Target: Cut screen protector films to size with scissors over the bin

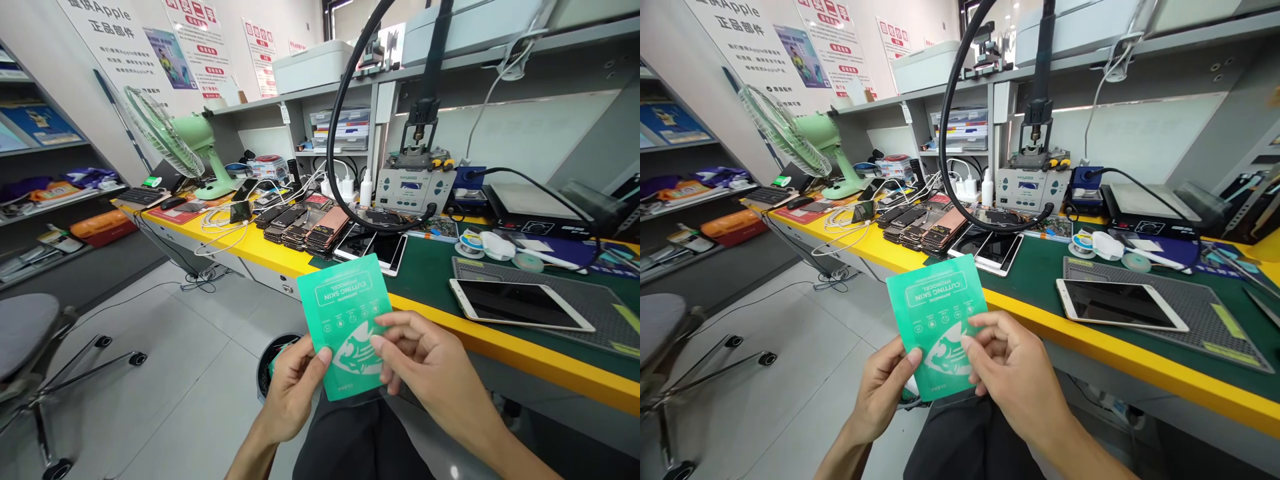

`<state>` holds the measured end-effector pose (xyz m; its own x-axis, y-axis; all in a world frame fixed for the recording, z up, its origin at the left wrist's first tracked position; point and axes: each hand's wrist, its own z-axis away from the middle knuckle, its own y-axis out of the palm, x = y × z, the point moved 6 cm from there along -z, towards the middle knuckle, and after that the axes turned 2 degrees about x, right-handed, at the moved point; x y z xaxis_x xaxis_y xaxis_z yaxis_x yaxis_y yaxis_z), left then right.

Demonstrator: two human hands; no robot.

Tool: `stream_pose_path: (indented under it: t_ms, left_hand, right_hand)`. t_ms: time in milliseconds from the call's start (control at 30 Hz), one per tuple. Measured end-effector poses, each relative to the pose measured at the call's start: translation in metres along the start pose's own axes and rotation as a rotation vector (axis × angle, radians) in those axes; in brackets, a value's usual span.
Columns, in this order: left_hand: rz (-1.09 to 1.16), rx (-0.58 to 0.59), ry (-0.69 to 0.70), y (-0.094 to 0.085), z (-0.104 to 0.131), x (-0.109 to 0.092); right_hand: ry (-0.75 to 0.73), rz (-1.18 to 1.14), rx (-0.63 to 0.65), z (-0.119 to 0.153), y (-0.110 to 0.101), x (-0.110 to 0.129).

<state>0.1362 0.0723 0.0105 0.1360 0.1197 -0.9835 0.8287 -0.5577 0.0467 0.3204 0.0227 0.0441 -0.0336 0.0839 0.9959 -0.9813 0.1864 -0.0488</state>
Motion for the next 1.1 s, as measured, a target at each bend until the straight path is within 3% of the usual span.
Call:
stream_pose_path:
  t_ms: [233, 533, 667, 867, 1100]
  left_hand:
    - [0.012, -0.059, 0.011, -0.008, -0.002, 0.009]
    - [0.096, -0.178, -0.028, -0.001, -0.004, 0.005]
    - [0.078, -0.19, -0.059, -0.007, -0.006, 0.011]
    - [0.011, -0.338, -0.092, -0.014, -0.01, 0.005]
    - [0.005, -0.348, -0.088, -0.011, -0.012, -0.001]
  right_hand:
    - [-0.043, 0.003, 0.048, -0.001, 0.001, -0.003]
    - [-0.072, -0.003, 0.077, 0.001, 0.002, -0.003]
    - [-0.014, -0.099, 0.14, -0.003, 0.0, 0.004]
    - [0.045, -0.178, 0.176, -0.014, -0.011, 0.008]
    - [0.072, -0.156, 0.206, -0.015, -0.011, 0.006]
